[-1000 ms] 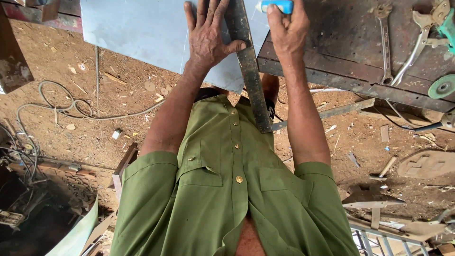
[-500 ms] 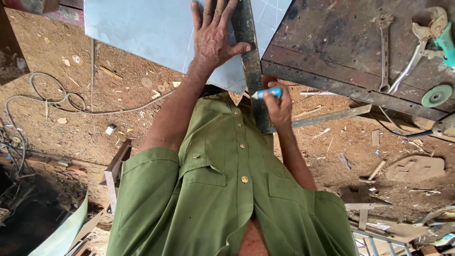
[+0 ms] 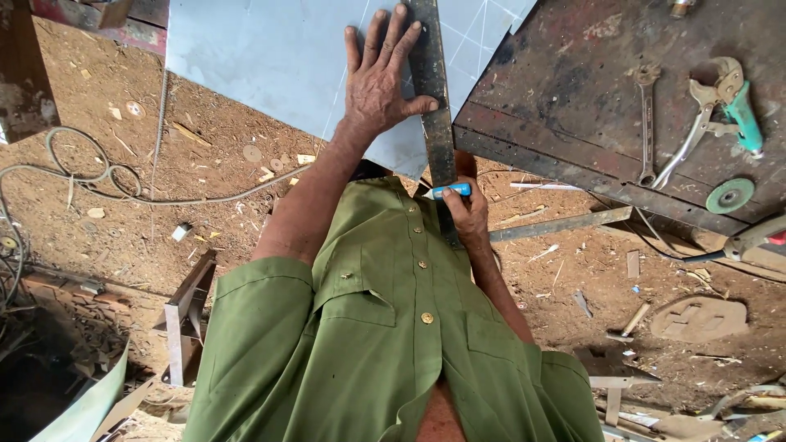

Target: The person measures and marks a metal sheet with a tape measure, ruler, and blue marker. They draw straight lines and a grid pattern on the sheet to prepare it for cutting or fabrication.

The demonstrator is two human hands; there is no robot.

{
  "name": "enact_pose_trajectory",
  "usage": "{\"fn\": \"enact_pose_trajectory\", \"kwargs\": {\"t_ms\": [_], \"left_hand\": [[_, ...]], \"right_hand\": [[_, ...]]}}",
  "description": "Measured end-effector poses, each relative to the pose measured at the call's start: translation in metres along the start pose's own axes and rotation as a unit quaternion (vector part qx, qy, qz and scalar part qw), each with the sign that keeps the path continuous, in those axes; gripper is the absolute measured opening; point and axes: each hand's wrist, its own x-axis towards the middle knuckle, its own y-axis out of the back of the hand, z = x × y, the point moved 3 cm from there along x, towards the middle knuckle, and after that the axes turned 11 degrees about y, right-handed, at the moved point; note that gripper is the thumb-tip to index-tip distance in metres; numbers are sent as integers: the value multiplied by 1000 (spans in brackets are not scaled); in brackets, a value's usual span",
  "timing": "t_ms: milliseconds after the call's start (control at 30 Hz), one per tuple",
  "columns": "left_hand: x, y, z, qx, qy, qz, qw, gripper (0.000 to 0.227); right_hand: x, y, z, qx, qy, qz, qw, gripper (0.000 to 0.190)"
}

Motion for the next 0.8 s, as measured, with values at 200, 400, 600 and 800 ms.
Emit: {"fn": "enact_pose_trajectory", "kwargs": {"t_ms": [200, 400, 600, 800], "left_hand": [[2, 9, 4, -19, -1, -8, 1000, 125], [2, 8, 3, -18, 0, -3, 1000, 124], [-1, -8, -1, 6, -5, 30, 1000, 124], [-1, -2, 0, -19, 4, 19, 1000, 127]], "right_hand": [[5, 8, 0, -16, 48, 10, 999, 33], [82, 45, -35, -142, 291, 90, 942, 28], [165, 15, -129, -156, 419, 49, 893, 18], [194, -5, -143, -167, 451, 66, 875, 15]]}}
